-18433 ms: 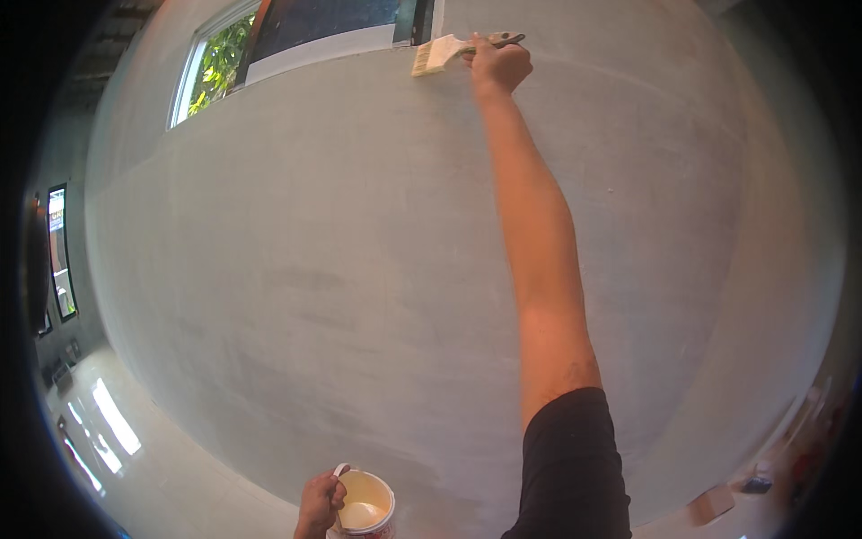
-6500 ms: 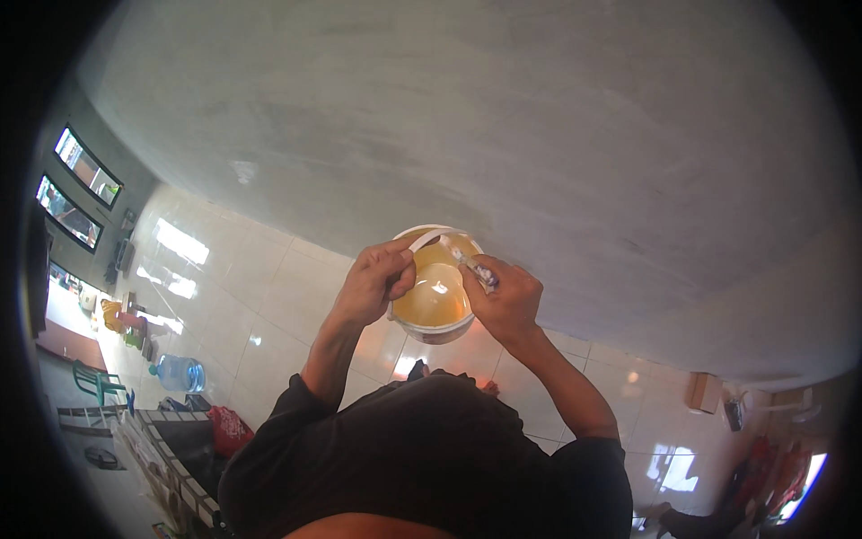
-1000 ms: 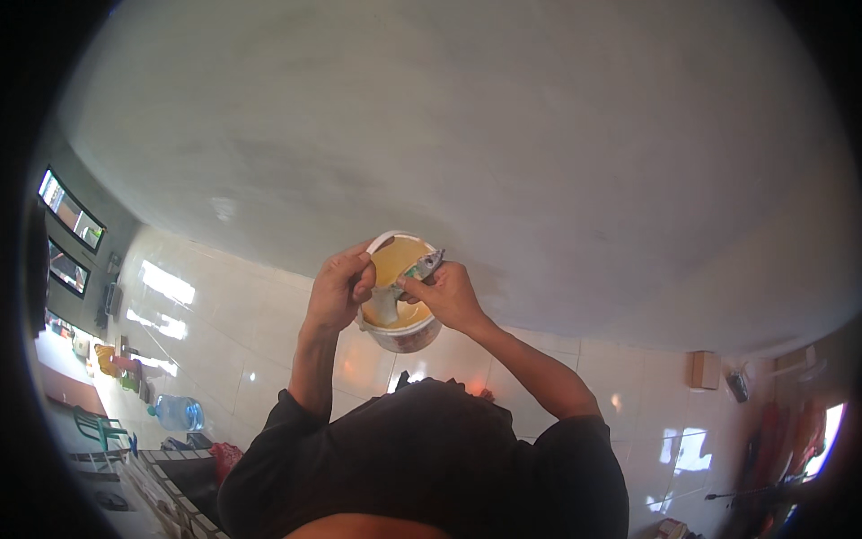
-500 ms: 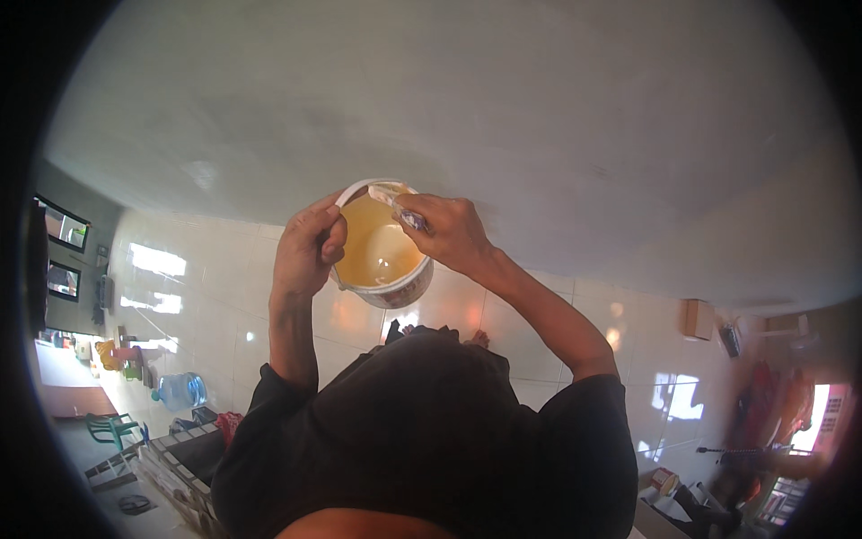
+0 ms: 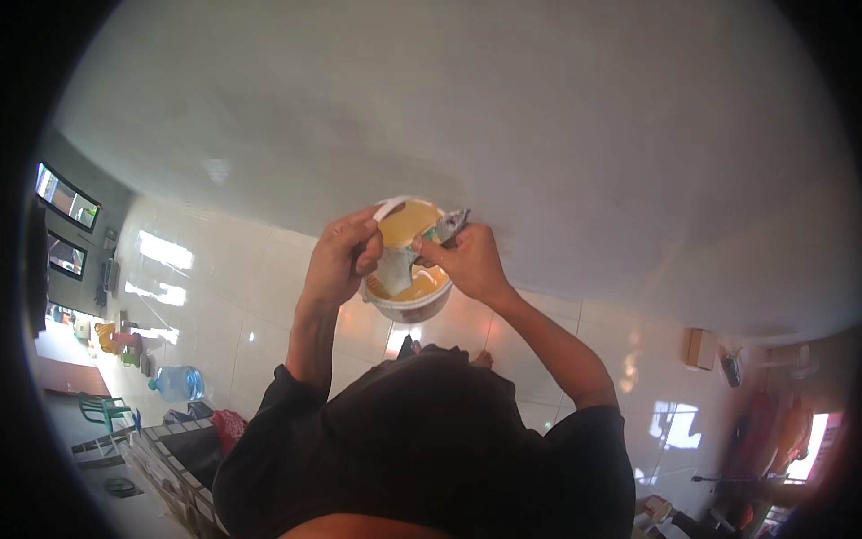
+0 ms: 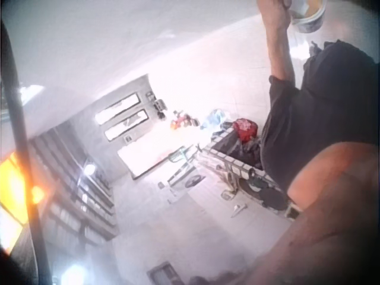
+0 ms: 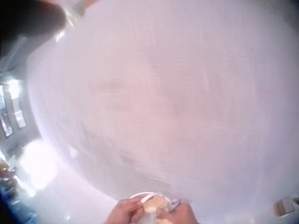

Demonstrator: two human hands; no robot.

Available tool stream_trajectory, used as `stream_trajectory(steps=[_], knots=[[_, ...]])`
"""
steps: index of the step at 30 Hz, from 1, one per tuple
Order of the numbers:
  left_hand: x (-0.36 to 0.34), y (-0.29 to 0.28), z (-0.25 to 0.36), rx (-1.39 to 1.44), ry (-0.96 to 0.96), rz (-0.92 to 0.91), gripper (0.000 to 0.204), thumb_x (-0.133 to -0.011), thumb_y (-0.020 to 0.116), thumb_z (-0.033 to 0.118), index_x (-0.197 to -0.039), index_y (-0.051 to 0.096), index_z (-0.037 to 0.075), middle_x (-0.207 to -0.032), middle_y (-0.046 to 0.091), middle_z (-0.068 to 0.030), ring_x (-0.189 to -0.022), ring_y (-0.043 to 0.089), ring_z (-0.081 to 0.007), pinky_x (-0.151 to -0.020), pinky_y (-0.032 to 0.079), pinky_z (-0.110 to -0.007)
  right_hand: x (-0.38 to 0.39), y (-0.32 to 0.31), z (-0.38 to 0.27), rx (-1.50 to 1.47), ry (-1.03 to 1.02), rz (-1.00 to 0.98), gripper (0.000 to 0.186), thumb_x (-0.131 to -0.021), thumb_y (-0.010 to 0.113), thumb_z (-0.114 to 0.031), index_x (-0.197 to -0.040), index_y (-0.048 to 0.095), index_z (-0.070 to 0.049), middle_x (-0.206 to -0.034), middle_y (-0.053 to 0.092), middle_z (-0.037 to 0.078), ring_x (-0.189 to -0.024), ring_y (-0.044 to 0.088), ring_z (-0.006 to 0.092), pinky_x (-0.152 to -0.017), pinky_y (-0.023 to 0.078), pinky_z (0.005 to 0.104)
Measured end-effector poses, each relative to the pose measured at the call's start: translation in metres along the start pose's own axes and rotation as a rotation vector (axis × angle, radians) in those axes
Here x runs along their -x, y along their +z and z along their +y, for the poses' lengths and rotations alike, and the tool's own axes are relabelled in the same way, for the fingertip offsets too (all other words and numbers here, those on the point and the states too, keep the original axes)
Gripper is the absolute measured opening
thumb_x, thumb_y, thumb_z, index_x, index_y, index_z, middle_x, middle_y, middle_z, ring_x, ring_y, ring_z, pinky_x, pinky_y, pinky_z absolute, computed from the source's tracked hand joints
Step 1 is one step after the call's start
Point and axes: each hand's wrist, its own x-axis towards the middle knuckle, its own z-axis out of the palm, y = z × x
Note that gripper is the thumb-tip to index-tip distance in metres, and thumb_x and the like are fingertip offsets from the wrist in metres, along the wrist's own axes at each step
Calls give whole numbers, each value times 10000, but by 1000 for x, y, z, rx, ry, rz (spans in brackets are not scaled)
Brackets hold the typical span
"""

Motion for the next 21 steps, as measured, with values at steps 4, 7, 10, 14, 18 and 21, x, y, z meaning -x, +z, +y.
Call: stream_trajectory(steps=[4,7,10,14,18,21], knots=[[4,-1,-1,-25,-6,1,293,-960,429,154,-1102,585,-49,-579,452,38,-499,364,-43,-478,285,-189,-1,-1,19,411,-349,255,228,-787,755,-118,-934,693,45,-769,711,111,-662,633,95,-599,520,265],[-1,-7,-3,-18,-5,-29,394,-953,405,130,-1268,511,-82,-582,442,35,-501,357,-48,-473,285,-192,1,-8,10,517,-410,285,218,-789,756,-135,-945,706,9,-742,701,89,-674,628,74,-608,519,252],[-6,-6,-1,14,-5,5,391,-942,394,118,-1247,522,-92,-579,425,37,-503,347,-54,-474,281,-194,12,-23,-15,434,-274,176,189,-824,730,-130,-938,706,18,-768,699,53,-690,642,89,-655,531,237],[-2,-6,-3,30,33,19,375,-935,389,109,-1213,546,-88,-575,423,30,-499,345,-57,-464,272,-200,32,-70,-42,43,-357,216,140,-852,681,-83,-927,701,33,-808,707,86,-720,662,129,-687,541,271],[-7,-11,-15,3,44,69,350,-931,391,103,-1172,573,-75,-573,434,20,-487,343,-60,-448,263,-206,28,-134,-111,-83,-607,468,131,-865,643,-56,-901,661,69,-820,679,133,-718,681,215,-693,594,351],[-13,-17,-31,17,83,107,334,-931,402,105,-1158,586,-56,-574,444,13,-478,344,-62,-440,261,-204,0,-176,-185,-67,-949,618,138,-883,615,-74,-920,656,53,-840,675,116,-740,679,214,-692,594,365]])
